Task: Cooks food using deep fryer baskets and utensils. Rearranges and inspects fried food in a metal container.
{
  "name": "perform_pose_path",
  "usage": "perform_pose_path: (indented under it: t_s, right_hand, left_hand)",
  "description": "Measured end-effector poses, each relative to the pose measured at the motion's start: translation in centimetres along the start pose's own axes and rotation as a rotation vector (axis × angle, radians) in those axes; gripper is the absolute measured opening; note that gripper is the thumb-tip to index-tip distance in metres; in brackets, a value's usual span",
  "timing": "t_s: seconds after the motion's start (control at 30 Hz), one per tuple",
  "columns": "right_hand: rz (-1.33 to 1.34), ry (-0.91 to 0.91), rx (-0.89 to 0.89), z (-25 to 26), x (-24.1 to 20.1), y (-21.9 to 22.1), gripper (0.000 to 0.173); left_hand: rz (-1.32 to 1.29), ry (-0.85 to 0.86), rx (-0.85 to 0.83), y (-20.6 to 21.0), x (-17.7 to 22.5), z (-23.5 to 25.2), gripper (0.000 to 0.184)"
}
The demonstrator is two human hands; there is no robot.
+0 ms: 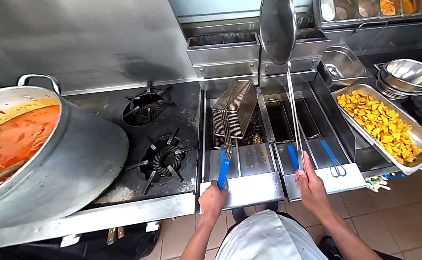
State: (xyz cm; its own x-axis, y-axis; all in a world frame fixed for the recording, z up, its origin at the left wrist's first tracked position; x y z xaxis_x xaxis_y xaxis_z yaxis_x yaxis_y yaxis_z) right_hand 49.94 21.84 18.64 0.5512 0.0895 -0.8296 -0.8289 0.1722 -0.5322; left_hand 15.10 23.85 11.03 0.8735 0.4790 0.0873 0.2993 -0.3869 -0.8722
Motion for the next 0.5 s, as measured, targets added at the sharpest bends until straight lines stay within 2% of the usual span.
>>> perform_pose_path:
  t_s: [0.1, 0.2, 0.37, 0.5]
  right_hand:
    - [-0.047, 0.105, -0.168, -1.2, 1.1, 1.3, 0.058]
    - [-0.129, 0.212, -0.311, -1.4, 0.8, 1.3, 0.056]
    - [-0.095, 0.116, -0.18, -2.3, -0.2, 0.4, 0.056]
    - [-0.068, 0.024, -0.041, -2.4, 0.2, -0.8, 0.057]
  left_hand:
    - [0.056, -0.027, 0.06, 0.5, -0.9, 0.2, 0.043]
    - [0.103, -0.031, 0.048, 1.0, -1.7, 0.5, 0.04]
    - [0.083, 0.005, 0.036, 1.6, -2.5, 0.1, 0.037]
    - [-0.105, 0.036, -0.006, -0.3, -2.4, -1.0, 0.032]
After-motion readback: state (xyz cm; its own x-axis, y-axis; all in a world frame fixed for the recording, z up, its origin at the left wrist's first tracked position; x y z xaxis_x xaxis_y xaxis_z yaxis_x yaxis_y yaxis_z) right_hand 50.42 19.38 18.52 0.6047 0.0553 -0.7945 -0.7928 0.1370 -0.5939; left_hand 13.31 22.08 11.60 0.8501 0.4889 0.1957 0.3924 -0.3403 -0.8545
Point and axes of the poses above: each hand's wrist, its own z-axis towards the middle knuckle, its own y-axis out of the palm, x = y × z, the point moved 2 cm from there along z, towards the middle knuckle, and after that the axes turned 1 degree about x, right-handed, at the moved point
